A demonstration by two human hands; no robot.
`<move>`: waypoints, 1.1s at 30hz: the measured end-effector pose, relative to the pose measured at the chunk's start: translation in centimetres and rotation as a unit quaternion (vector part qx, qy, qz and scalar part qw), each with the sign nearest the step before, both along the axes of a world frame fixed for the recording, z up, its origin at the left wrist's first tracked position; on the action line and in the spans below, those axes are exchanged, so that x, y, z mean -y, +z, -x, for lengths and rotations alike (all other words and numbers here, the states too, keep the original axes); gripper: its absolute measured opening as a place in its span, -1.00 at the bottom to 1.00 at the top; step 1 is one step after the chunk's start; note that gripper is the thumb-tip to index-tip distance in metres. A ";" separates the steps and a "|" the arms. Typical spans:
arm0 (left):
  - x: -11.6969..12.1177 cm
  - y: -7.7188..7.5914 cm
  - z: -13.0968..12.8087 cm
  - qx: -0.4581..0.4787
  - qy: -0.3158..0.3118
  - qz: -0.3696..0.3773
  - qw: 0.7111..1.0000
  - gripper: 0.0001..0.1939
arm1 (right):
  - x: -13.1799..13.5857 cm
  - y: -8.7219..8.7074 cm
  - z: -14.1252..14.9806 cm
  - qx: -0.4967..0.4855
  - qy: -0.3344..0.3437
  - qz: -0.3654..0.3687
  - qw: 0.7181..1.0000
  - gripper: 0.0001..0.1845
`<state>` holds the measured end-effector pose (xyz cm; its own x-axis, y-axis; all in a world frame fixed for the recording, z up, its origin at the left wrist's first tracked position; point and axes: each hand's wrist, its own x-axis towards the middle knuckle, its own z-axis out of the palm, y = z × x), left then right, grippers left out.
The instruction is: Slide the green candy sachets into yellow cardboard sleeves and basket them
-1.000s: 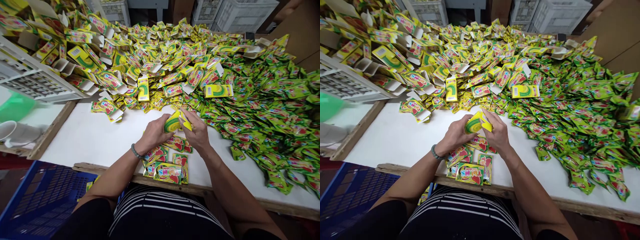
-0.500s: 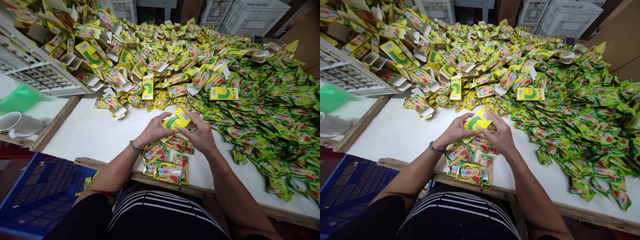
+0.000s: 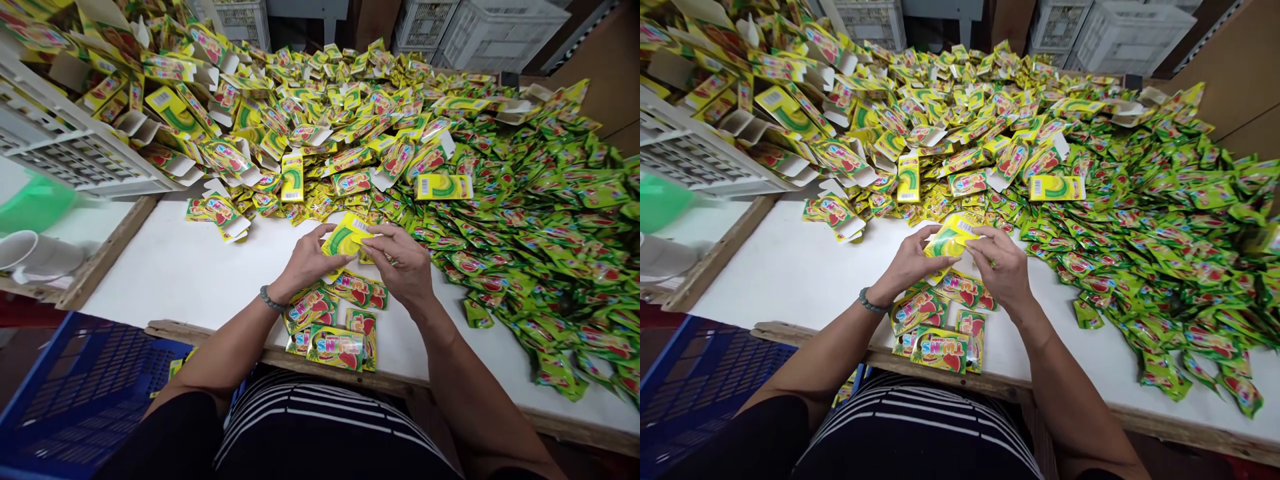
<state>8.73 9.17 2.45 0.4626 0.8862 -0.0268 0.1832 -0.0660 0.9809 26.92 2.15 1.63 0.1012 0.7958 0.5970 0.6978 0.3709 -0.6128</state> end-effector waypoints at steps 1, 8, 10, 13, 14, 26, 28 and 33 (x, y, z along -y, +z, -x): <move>0.1 0.1 0.0 -0.012 0.002 -0.007 1.000 -0.41 | 0.0 -0.1 -0.1 0.017 0.001 -0.013 1.000 -0.81; 1.2 1.8 -0.2 -0.124 -0.012 -0.091 0.988 -0.45 | 0.0 -0.8 0.3 0.073 0.020 -0.083 0.994 -0.74; 1.5 2.2 -0.2 -0.155 -0.016 -0.111 0.982 -0.45 | 0.1 -1.0 0.6 0.078 0.017 -0.091 0.993 -0.72; 1.6 2.3 -0.2 -0.175 -0.030 -0.100 0.979 -0.43 | 0.2 -0.9 1.1 0.072 0.009 -0.099 0.992 -0.72; 1.6 2.3 -0.1 -0.164 -0.032 -0.088 0.982 -0.42 | 0.2 -0.9 1.3 0.064 0.007 -0.098 0.993 -0.73; 1.2 1.8 -0.7 0.220 -0.138 0.298 0.919 -0.38 | -0.2 0.1 0.8 -0.121 -0.058 -0.027 0.991 -0.85; 1.3 1.9 -0.6 0.230 -0.150 0.313 0.909 -0.35 | -0.4 0.0 0.3 -0.131 -0.055 -0.017 0.990 -0.76; 1.4 1.8 -0.5 0.228 -0.145 0.336 0.902 -0.37 | -0.3 -0.6 0.3 -0.167 0.024 0.036 0.985 -0.71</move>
